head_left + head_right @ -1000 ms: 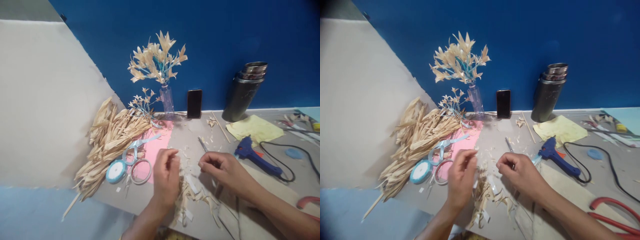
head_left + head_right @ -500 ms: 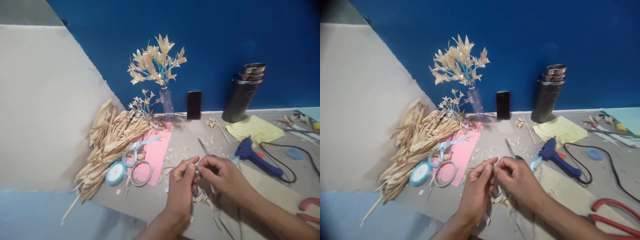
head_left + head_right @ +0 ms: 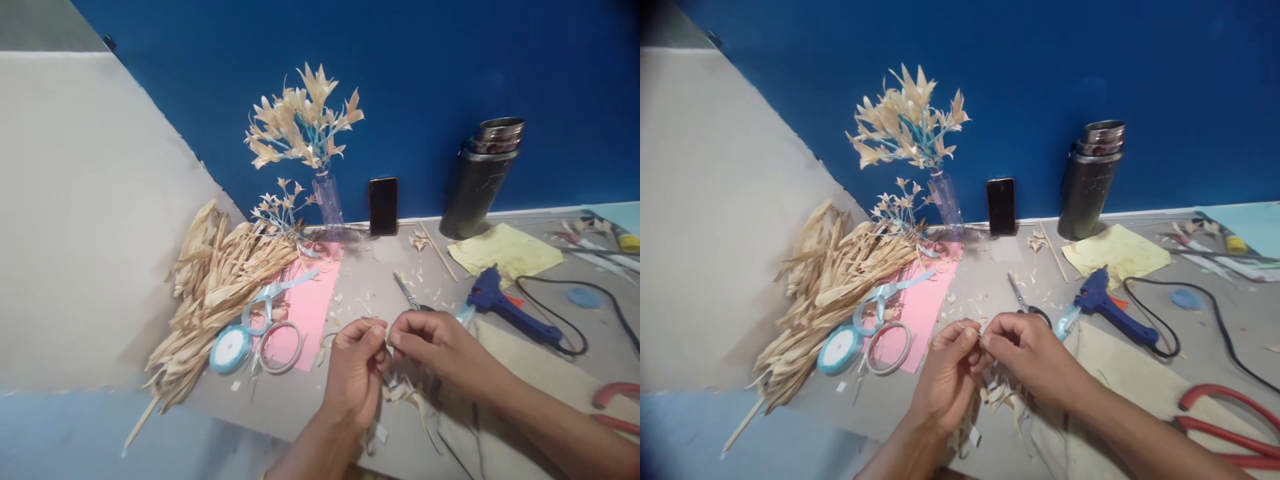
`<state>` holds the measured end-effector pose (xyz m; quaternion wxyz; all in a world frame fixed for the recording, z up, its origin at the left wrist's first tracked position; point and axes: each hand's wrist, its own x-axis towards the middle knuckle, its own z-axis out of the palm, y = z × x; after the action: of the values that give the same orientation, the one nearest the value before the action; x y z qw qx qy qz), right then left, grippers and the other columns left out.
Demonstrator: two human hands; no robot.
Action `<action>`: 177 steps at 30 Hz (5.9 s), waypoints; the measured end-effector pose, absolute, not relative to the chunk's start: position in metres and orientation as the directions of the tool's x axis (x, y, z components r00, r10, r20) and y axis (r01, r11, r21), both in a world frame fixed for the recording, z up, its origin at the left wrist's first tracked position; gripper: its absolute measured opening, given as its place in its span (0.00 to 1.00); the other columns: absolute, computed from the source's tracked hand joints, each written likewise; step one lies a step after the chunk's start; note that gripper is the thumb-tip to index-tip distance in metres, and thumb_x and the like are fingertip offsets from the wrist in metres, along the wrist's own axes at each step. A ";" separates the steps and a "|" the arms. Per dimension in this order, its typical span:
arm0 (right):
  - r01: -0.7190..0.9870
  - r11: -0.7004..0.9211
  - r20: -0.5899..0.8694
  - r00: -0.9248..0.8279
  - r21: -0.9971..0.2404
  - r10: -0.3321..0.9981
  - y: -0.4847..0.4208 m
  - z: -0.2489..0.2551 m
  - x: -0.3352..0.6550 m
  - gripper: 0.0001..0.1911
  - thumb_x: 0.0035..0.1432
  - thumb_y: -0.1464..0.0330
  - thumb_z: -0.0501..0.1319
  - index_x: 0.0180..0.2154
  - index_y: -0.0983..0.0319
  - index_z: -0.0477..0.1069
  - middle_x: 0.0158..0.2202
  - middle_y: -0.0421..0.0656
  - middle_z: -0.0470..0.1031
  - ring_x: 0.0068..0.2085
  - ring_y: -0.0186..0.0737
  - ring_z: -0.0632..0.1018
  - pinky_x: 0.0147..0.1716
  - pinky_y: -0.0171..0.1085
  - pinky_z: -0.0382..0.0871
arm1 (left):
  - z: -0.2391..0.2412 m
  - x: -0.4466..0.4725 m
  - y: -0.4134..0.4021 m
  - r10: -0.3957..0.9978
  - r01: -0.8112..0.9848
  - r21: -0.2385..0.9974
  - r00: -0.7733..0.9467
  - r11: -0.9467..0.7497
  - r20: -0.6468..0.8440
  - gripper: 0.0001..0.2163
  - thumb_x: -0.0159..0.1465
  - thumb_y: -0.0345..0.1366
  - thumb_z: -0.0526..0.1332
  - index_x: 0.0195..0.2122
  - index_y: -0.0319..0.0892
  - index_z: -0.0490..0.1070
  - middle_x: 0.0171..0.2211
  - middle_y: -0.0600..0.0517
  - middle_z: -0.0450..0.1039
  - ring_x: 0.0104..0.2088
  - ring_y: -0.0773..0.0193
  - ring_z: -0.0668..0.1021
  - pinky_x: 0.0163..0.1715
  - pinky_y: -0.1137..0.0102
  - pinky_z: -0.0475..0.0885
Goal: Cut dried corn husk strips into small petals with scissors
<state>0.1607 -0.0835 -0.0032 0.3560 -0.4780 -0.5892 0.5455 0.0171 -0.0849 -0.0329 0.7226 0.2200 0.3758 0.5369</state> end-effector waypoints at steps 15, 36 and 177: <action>0.046 -0.110 -0.119 -0.333 -0.993 0.935 -0.083 -0.004 0.160 0.03 0.53 0.67 0.63 0.30 0.60 0.72 0.28 0.40 0.81 0.31 0.40 0.80 0.30 0.34 0.68 | -0.032 0.014 -0.085 0.927 -0.613 0.698 0.199 0.371 -0.318 0.17 0.48 0.39 0.76 0.21 0.38 0.68 0.16 0.58 0.62 0.20 0.74 0.62 0.23 0.76 0.55; 0.482 0.182 0.067 -0.246 -0.857 0.967 -0.083 -0.008 0.163 0.09 0.58 0.67 0.56 0.27 0.60 0.71 0.22 0.37 0.71 0.25 0.36 0.70 0.26 0.33 0.60 | -0.032 0.002 -0.087 0.979 -0.068 0.990 0.170 0.121 -0.108 0.27 0.61 0.60 0.58 0.18 0.41 0.61 0.16 0.57 0.54 0.20 0.71 0.59 0.21 0.72 0.53; 0.982 0.139 -0.148 -0.158 -0.127 0.976 -0.060 -0.017 0.194 0.08 0.61 0.63 0.61 0.33 0.60 0.74 0.31 0.48 0.82 0.33 0.52 0.81 0.25 0.37 0.50 | -0.019 0.006 -0.067 0.784 -0.759 0.358 0.307 0.543 -0.539 0.08 0.54 0.27 0.68 0.30 0.39 0.68 0.28 0.54 0.67 0.26 0.70 0.69 0.23 0.75 0.61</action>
<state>0.1936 -0.0596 -0.0171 -0.0148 -0.6488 -0.7546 0.0966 0.0060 -0.0670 -0.0191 0.8081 0.0179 0.3443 0.4775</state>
